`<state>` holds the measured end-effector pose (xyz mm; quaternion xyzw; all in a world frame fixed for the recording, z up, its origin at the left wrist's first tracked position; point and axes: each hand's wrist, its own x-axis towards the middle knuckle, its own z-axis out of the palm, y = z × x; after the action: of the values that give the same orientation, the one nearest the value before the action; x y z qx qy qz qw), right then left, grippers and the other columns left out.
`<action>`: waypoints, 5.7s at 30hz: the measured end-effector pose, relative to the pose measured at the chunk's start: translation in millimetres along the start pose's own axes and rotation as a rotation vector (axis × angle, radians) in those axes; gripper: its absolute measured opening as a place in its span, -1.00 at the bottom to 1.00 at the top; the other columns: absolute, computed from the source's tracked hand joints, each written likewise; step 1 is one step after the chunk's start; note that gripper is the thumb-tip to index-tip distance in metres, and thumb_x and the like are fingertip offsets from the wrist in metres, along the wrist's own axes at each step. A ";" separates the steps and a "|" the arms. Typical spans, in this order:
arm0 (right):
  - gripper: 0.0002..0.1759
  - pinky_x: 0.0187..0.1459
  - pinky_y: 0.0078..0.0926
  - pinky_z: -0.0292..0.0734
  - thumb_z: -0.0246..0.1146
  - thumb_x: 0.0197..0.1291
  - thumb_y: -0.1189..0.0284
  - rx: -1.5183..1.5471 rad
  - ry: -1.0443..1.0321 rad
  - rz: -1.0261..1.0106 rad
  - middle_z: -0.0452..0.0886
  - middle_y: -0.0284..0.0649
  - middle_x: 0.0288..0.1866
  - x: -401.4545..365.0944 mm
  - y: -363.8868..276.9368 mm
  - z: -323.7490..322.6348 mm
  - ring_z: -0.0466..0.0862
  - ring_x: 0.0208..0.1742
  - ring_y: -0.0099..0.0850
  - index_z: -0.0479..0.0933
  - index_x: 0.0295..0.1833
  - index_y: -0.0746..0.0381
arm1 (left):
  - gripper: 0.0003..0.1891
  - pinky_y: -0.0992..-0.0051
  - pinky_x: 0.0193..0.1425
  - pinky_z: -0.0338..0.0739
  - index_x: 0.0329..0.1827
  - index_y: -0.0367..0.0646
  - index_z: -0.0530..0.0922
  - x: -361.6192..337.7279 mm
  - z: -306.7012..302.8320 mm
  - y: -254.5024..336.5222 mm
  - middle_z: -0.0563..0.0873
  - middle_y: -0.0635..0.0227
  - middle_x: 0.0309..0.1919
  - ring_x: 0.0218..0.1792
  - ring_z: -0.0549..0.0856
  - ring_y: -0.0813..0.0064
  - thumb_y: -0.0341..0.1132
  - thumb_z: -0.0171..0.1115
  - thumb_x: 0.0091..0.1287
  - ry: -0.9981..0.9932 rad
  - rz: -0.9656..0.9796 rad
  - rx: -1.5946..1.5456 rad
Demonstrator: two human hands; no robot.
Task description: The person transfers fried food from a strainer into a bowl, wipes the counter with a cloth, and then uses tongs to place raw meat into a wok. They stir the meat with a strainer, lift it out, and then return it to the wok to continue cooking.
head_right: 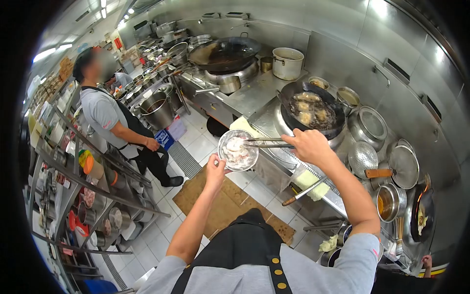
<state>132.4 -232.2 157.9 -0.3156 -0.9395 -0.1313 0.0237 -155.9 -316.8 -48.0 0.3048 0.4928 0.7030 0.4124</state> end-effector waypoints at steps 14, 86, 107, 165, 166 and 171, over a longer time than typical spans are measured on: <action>-0.50 -0.09 -0.16 0.57 0.29 0.15 0.19 0.292 -0.124 0.098 0.64 -0.12 -0.18 -13.1 4.9 15.8 0.66 -0.12 -0.09 0.49 0.24 -0.03 | -0.85 0.16 -0.22 0.78 -0.32 -0.13 0.28 13.2 -3.3 -19.2 0.50 0.28 -0.28 -0.20 0.64 0.36 -0.47 0.08 0.36 -0.018 -0.229 -0.170; -0.32 0.17 -0.11 0.44 0.17 0.23 0.06 0.338 0.256 0.787 0.57 0.08 0.14 40.6 145.3 95.6 0.57 0.15 0.03 0.29 0.40 0.11 | -0.91 0.16 -0.13 0.74 -0.28 -0.15 0.35 0.3 -81.5 6.0 0.50 0.34 -0.32 -0.30 0.62 0.43 -0.44 0.08 0.38 0.189 -0.273 -0.157; -0.50 -0.15 -0.18 0.55 0.31 0.13 0.23 0.226 0.113 0.033 0.63 -0.16 -0.19 34.4 -18.6 -45.3 0.65 -0.15 -0.12 0.49 0.23 -0.04 | -0.83 0.31 -0.22 0.80 -0.34 -0.22 0.30 33.9 -53.0 3.1 0.43 0.18 0.05 -0.06 0.65 0.28 -0.44 0.13 0.35 0.018 0.034 0.065; -0.47 0.06 -0.17 0.53 0.27 0.15 0.20 0.092 -0.039 0.361 0.65 -0.11 0.05 8.4 99.4 -20.4 0.63 0.05 -0.11 0.46 0.28 -0.06 | -0.90 0.16 -0.10 0.73 -0.29 -0.14 0.32 4.5 -54.2 -24.6 0.54 0.27 -0.23 -0.15 0.64 0.37 -0.46 0.06 0.38 0.040 -0.323 -0.137; -0.47 0.06 -0.16 0.53 0.27 0.15 0.21 0.043 -0.038 0.413 0.65 -0.11 0.05 7.3 111.8 -20.6 0.63 0.05 -0.11 0.47 0.28 -0.06 | -0.90 0.15 -0.11 0.73 -0.30 -0.13 0.32 -0.9 -58.6 -23.8 0.55 0.27 -0.22 -0.16 0.63 0.39 -0.45 0.06 0.38 0.043 -0.318 -0.148; -0.42 0.15 -0.14 0.51 0.25 0.11 0.14 0.020 -0.264 0.743 0.62 -0.09 0.13 45.2 190.7 56.5 0.60 0.17 -0.11 0.46 0.29 -0.05 | -0.89 0.14 -0.14 0.70 -0.30 -0.10 0.33 -9.6 -68.7 -13.5 0.58 0.29 -0.18 -0.16 0.62 0.43 -0.43 0.04 0.40 0.066 -0.278 -0.164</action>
<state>212.7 -44.8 153.4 -0.6482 -0.7573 -0.0628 -0.0483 -205.0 -353.2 -83.5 0.1758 0.4843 0.6867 0.5129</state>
